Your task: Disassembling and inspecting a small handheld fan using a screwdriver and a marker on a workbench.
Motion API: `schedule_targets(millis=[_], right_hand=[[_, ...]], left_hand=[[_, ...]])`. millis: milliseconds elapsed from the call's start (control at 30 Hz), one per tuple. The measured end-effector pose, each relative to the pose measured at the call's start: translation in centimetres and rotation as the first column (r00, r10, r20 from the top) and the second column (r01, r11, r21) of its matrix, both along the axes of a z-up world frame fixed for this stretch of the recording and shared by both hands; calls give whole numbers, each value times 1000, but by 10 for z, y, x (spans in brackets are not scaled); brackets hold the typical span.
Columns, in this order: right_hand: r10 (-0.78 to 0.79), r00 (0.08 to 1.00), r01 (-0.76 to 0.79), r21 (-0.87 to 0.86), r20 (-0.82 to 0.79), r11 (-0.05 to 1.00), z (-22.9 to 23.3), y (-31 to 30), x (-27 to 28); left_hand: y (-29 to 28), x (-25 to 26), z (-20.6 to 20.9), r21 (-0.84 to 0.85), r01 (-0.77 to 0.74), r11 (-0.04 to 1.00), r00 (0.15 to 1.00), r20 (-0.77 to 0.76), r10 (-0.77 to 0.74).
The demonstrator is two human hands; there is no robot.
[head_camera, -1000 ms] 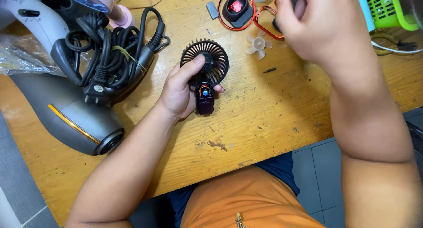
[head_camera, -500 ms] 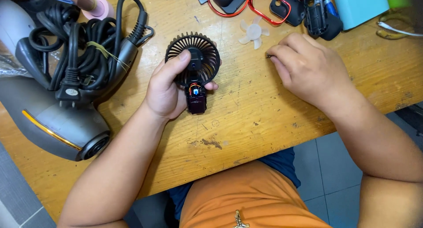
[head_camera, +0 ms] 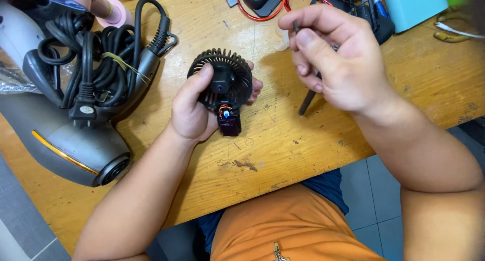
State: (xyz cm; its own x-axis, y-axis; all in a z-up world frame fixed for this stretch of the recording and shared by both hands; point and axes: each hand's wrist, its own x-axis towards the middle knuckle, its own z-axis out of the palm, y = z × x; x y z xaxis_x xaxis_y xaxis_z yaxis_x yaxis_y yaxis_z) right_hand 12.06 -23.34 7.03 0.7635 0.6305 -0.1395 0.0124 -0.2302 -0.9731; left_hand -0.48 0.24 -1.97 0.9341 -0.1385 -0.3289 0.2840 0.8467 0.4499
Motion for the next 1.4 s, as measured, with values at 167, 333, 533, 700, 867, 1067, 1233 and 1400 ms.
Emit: schedule_targets(millis=[167, 333, 533, 700, 867, 1067, 1233, 1400], right_hand=[[-36, 855, 332, 492, -518, 805, -48, 24, -13], [-99, 877, 350, 484, -470, 802, -61, 30, -18], [-267, 844, 456, 360, -465, 814, -58, 16, 4], [-217, 823, 420, 305, -525, 855, -55, 14, 4], [-229, 820, 428, 296, -525, 854, -53, 16, 4], [-281, 867, 412, 274, -411, 869, -52, 17, 3], [-294, 884, 400, 262, -364, 878, -53, 18, 4], [-300, 875, 402, 226, -381, 887, -54, 18, 6]], left_hand=[[-11, -11, 13, 91, 167, 982, 955, 234, -184], [-12, -17, 12, 267, 255, 929, 903, 276, -328], [-8, -16, 32, 401, 84, 912, 931, 293, -215], [-8, -15, 33, 425, 45, 904, 946, 273, -175], [-7, -14, 30, 429, 44, 902, 946, 273, -176], [-7, -14, 28, 368, 33, 929, 962, 241, -130], [-8, -15, 27, 362, 26, 932, 967, 226, -115], [-9, -15, 25, 356, 17, 934, 967, 230, -105]])
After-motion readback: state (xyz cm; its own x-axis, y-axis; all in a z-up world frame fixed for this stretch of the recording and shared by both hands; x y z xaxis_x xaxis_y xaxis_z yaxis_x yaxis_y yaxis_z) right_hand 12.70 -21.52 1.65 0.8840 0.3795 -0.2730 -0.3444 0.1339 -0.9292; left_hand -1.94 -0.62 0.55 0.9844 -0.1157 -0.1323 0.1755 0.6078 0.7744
